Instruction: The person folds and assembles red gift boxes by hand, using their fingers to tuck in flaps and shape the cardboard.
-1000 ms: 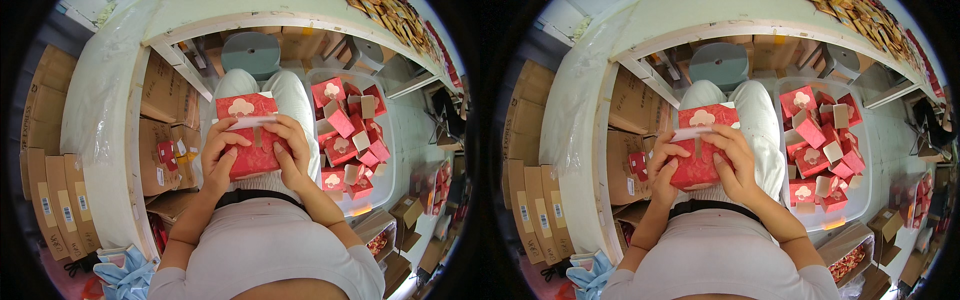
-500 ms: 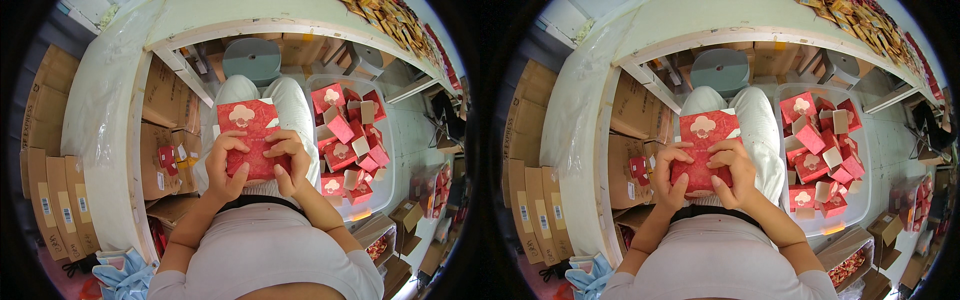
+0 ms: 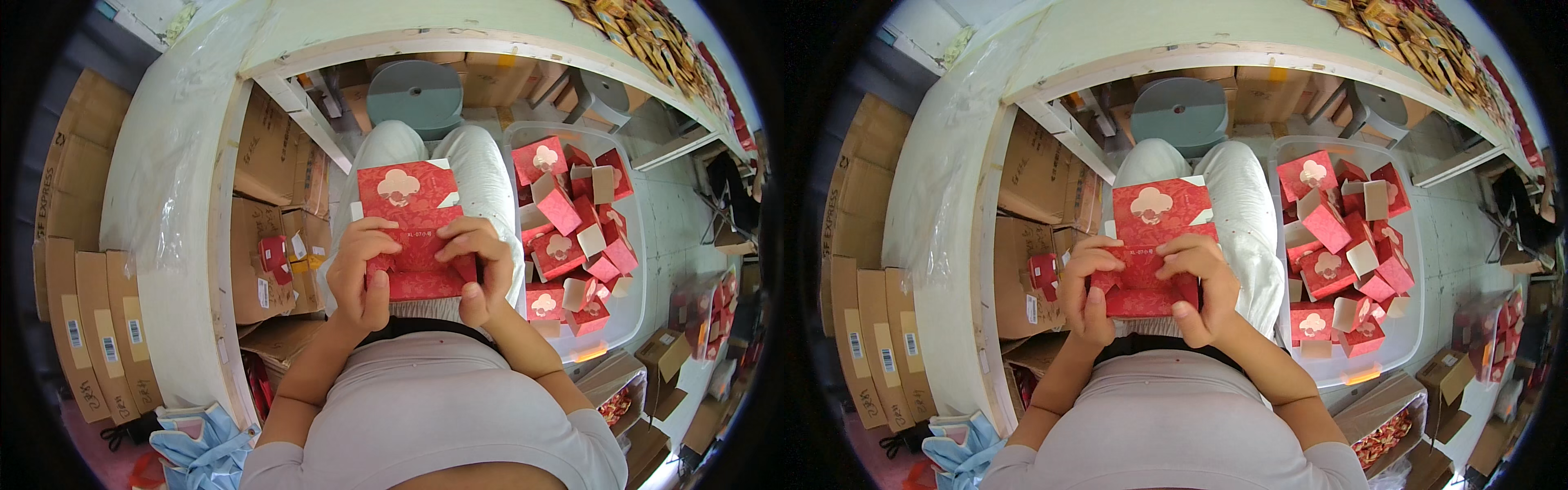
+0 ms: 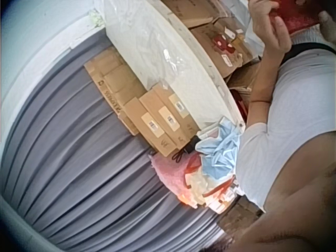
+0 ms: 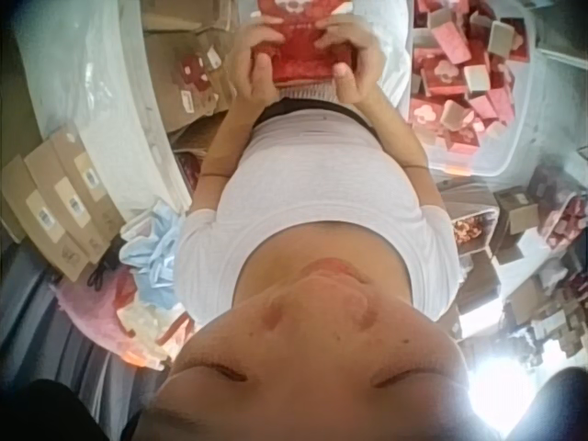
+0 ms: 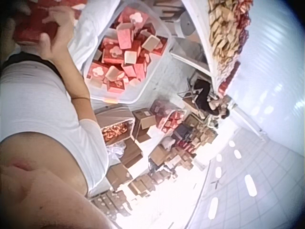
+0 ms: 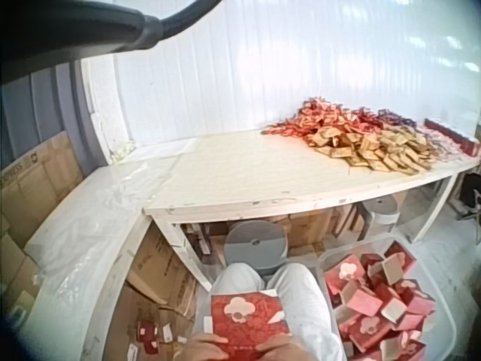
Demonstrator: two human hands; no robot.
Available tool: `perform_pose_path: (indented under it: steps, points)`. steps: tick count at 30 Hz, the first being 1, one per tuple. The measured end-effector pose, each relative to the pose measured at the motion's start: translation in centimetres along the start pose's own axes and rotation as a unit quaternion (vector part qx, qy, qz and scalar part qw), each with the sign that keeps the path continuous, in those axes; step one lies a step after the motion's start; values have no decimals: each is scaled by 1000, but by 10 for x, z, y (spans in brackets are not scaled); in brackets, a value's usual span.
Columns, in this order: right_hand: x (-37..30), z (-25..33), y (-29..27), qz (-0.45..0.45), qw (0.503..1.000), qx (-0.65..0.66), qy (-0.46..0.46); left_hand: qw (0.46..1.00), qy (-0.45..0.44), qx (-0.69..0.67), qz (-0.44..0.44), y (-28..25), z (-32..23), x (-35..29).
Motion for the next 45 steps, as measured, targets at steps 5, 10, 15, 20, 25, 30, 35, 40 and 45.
perform_pose_path:
  steps: [5, 10, 15, 20, 25, 30, 35, 40, 45]
  points:
    - [-1, -7, -8, -37, 999, 33, 6, 999, 42, -12, 24, -2, -3, 2]
    - [1, -9, -14, -11, 998, 31, -45, 998, 7, 10, 64, 0, -1, -2]
    - [-6, -13, -10, -6, 999, 17, -40, 990, -57, -29, 122, 3, 8, -8]
    - [4, -5, -8, 34, 998, -4, -53, 989, -37, -8, 141, -1, 10, -13]
    - [1, -7, -9, 29, 998, 46, -41, 986, -21, 11, 164, 0, 8, -4]
    - [-2, -9, -7, -32, 994, 97, -26, 989, -12, 22, 148, -1, 4, -1]
    - [-4, -6, -5, -11, 997, 77, -27, 991, 2, 22, 133, -3, 4, 1]
    - [9, -7, -16, -148, 984, 68, -65, 995, 28, 57, 78, -15, -4, 16]
    - [8, -51, -44, -31, 853, 241, 463, 994, 102, -49, -10, -23, -15, 32]
Point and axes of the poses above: each hand's wrist, its own x-axis towards the middle knuckle, its own y-axis out of the palm, z = x × y, the point moved 4 cm from there along x, towards the middle knuckle, and after that the axes turned 11 degrees about -z, right-handed, at the moved point
